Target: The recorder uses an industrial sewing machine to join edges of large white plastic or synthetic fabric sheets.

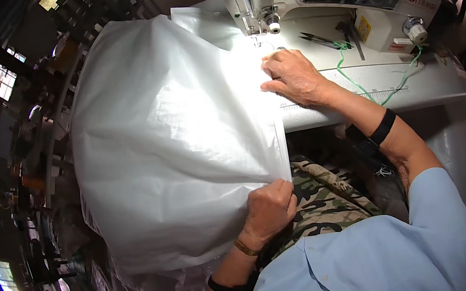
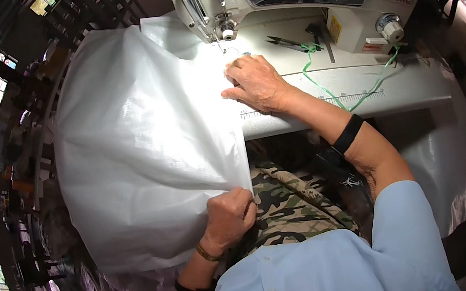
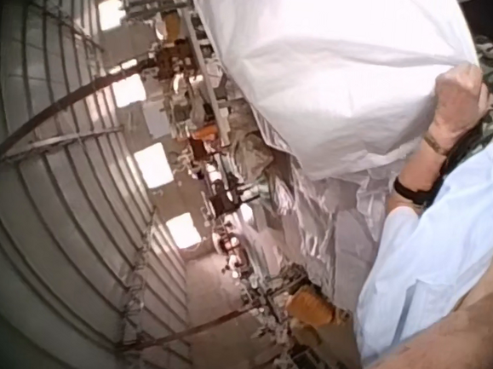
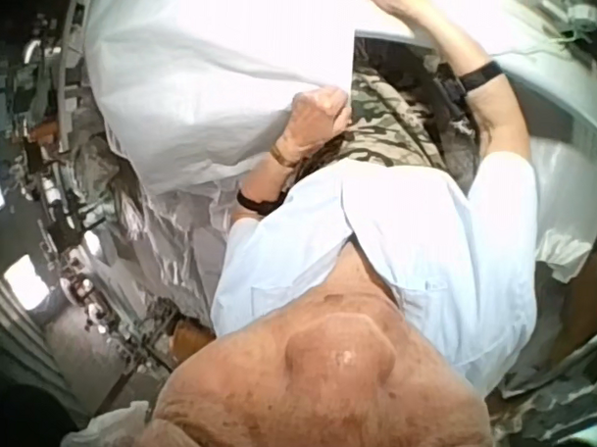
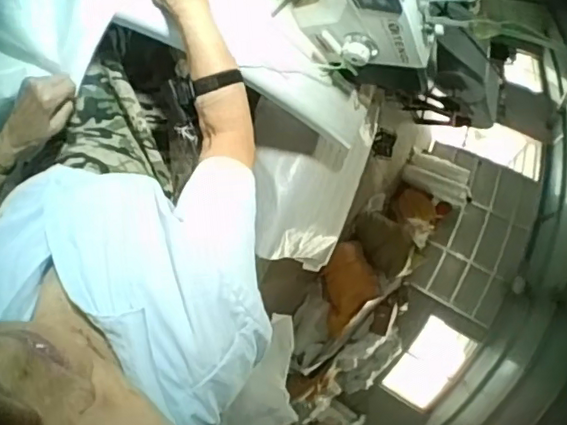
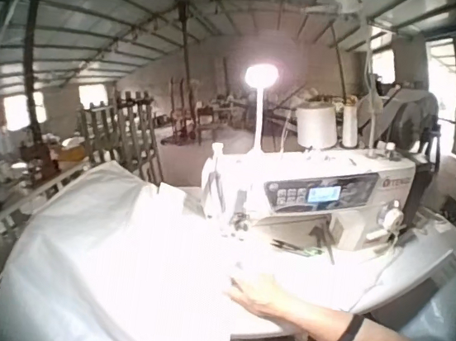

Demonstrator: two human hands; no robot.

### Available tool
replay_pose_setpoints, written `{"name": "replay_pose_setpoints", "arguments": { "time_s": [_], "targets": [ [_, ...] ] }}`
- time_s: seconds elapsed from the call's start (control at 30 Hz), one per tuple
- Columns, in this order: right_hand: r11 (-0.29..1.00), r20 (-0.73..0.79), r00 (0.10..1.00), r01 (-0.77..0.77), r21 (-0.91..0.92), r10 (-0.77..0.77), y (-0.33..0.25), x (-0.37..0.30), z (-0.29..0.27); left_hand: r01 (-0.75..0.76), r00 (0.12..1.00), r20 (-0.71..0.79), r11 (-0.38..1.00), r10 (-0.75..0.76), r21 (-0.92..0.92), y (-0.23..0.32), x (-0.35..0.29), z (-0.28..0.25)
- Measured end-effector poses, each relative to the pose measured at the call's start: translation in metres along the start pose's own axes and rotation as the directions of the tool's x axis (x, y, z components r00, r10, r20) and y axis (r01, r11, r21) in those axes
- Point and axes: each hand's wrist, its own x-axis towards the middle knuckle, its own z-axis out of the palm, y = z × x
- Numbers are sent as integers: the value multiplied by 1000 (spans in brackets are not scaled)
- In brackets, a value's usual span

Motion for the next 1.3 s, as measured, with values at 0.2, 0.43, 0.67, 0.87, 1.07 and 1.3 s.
{"name": "replay_pose_setpoints", "arguments": {
  "time_s": [0.2,0.43,0.67,0.87,1.07,1.3],
  "targets": [
    [1000,22,1000,0,-14,0,2,6,-1,-14,1000,-1,995,14,99,-17,35,-9],
    [995,191,977,-101,16,96,0,5,-7,-72,997,-11,987,74,142,-32,92,-24],
    [996,91,995,-49,68,43,2,6,-2,-47,999,-11,965,51,256,-54,145,-36],
    [999,-5,1000,-18,47,19,8,7,5,-31,999,-22,937,41,348,-74,190,-31],
    [998,8,999,-48,30,47,12,10,5,153,985,75,988,-155,27,-62,185,-50],
    [996,30,997,-71,-53,73,13,7,12,200,947,-313,895,-72,399,-79,71,-67]
  ]
}}
